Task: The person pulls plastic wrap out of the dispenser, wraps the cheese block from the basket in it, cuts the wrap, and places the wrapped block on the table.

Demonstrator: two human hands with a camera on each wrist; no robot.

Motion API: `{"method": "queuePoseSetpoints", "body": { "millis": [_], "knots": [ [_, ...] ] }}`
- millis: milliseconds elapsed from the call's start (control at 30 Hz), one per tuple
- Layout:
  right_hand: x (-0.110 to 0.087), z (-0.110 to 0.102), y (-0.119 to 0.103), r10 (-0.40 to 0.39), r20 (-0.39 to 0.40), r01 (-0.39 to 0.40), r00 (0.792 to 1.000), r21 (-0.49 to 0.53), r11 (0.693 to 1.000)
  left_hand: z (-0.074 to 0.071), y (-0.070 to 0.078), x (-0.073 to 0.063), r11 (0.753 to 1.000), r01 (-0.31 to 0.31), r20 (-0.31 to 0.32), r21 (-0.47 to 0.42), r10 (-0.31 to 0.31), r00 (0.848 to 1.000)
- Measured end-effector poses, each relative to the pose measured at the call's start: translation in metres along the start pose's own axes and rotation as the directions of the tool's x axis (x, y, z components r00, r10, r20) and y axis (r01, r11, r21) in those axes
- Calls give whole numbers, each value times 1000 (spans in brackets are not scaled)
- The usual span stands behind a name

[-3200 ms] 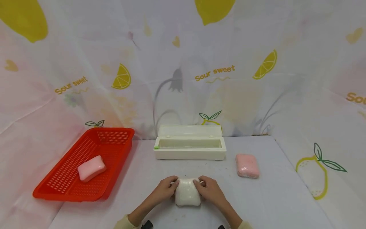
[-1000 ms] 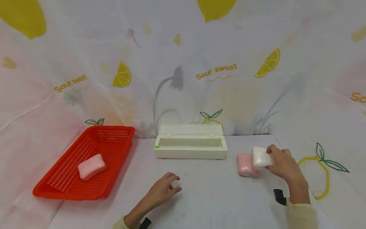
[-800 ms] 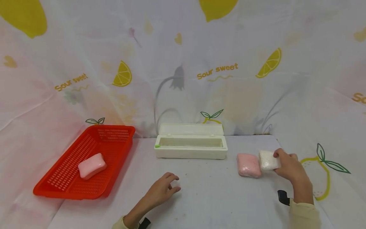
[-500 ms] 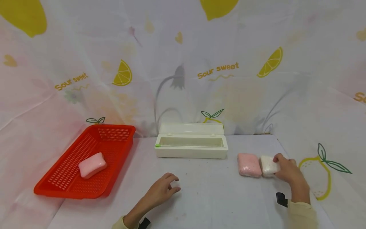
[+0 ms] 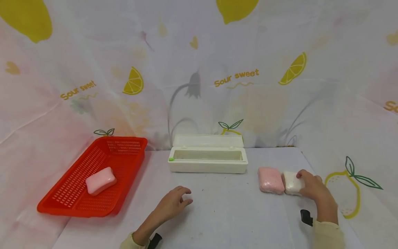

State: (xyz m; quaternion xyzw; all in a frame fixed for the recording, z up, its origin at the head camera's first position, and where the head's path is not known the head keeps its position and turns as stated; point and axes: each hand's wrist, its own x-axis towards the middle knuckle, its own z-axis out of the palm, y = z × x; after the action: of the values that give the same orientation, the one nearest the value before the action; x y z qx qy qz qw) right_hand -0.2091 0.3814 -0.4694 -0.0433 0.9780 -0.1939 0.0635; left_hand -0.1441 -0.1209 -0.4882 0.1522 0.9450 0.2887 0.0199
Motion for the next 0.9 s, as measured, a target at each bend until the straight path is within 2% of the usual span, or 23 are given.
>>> {"method": "queuePoseSetpoints", "body": {
  "millis": [100,200,333,467,533,633,767,900],
  "knots": [
    [-2,-7,-17,-31,-38,31,999,-18,999,-11,-7,13,997,27,-63,67,-23,998],
    [-1,-12,-39,-82,-98,82,992,2,997,-24,-14,26,992,46,-154,116,-28,988],
    [5,-11,-69,-139,-141,150,980,75,986,-43,-24,43,989,16,-274,149,26,962],
    [16,-4,-92,-163,-159,185,974,134,974,-55,-34,62,985,-16,-346,170,75,935],
    [23,1,-102,-171,-172,197,970,149,969,-57,-38,71,986,-23,-363,168,83,928],
    [34,7,-115,-193,-203,227,960,163,960,-57,-44,83,985,-38,-367,167,98,925],
    [49,17,-129,-232,-232,275,945,175,946,-58,-49,95,986,-53,-326,159,103,940],
    [63,28,-141,-265,-229,311,937,198,929,-59,-52,102,987,-40,-279,155,83,957]
  ]
}}
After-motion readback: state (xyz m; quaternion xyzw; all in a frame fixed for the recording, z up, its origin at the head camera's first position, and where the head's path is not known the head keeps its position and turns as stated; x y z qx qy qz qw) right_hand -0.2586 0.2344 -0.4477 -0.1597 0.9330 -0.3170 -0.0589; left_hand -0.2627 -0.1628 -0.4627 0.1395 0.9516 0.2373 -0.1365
